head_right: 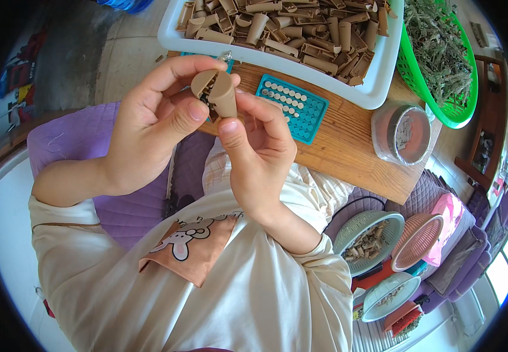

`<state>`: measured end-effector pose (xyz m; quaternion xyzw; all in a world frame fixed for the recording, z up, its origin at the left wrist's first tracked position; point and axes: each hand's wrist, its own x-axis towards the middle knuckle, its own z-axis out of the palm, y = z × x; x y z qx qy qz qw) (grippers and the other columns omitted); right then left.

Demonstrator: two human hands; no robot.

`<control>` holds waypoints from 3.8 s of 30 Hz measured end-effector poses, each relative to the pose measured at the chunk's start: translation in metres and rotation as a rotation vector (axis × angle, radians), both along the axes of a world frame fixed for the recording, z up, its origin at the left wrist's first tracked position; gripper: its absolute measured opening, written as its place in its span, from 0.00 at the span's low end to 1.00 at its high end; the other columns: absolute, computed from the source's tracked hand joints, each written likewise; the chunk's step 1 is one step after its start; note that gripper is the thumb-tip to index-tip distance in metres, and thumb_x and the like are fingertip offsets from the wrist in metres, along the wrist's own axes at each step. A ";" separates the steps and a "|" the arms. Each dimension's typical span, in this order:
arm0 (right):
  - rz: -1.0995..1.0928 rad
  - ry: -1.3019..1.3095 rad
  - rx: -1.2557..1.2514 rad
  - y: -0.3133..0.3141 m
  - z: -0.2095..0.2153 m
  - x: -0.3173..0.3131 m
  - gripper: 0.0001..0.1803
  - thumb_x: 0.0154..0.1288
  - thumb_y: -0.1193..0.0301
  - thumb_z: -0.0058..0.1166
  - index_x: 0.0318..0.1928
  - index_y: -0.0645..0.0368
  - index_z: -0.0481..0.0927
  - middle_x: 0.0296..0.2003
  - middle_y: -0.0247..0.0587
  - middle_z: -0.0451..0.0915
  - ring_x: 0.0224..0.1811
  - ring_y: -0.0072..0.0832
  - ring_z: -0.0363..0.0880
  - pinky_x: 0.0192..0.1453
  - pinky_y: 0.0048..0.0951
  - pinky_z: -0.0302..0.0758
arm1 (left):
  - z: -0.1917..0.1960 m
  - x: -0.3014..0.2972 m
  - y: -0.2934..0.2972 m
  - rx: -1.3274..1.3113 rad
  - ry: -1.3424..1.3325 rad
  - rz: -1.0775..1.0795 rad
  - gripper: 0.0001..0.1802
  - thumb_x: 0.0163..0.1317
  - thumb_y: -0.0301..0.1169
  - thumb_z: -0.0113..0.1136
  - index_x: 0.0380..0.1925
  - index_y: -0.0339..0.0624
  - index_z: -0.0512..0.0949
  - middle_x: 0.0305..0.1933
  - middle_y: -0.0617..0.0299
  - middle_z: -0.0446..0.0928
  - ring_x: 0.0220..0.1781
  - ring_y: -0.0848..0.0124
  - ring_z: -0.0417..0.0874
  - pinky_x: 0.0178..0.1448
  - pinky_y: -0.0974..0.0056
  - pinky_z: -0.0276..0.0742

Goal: The person assembles small electronic components by hand, inserting internal electronic modules into plastic cylindrical housings.

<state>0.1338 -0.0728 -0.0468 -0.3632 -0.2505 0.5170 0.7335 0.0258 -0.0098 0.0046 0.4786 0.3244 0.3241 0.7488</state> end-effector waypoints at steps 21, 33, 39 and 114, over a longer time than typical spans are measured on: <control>0.060 -0.855 0.023 0.015 0.012 -0.011 0.11 0.44 0.72 0.58 0.28 0.64 0.74 0.24 0.43 0.72 0.23 0.34 0.72 0.27 0.26 0.70 | 0.001 -0.009 0.005 0.708 0.305 -0.118 0.28 0.57 0.51 0.43 0.39 0.33 0.66 0.37 0.55 0.71 0.43 0.63 0.74 0.49 0.61 0.67; 0.020 -0.716 0.181 0.007 -0.005 -0.019 0.09 0.45 0.71 0.55 0.27 0.61 0.73 0.27 0.43 0.72 0.28 0.40 0.72 0.31 0.32 0.70 | -0.002 -0.007 0.001 0.824 0.310 -0.229 0.24 0.56 0.47 0.47 0.38 0.34 0.66 0.35 0.56 0.69 0.37 0.67 0.72 0.51 0.60 0.66; 0.610 -1.063 0.068 0.011 0.008 0.061 0.11 0.47 0.72 0.56 0.33 0.63 0.74 0.27 0.43 0.74 0.29 0.38 0.73 0.32 0.30 0.71 | -0.009 -0.007 -0.006 0.469 0.219 -0.093 0.27 0.59 0.49 0.41 0.46 0.36 0.57 0.34 0.60 0.66 0.32 0.74 0.70 0.39 0.69 0.68; 0.304 -0.226 -0.208 0.007 -0.005 0.035 0.02 0.56 0.81 0.45 0.32 0.66 0.69 0.42 0.45 0.71 0.37 0.22 0.74 0.41 0.24 0.77 | -0.003 -0.001 0.001 -0.945 0.098 -0.154 0.16 0.63 0.39 0.38 0.43 0.40 0.64 0.38 0.61 0.71 0.40 0.64 0.78 0.28 0.75 0.78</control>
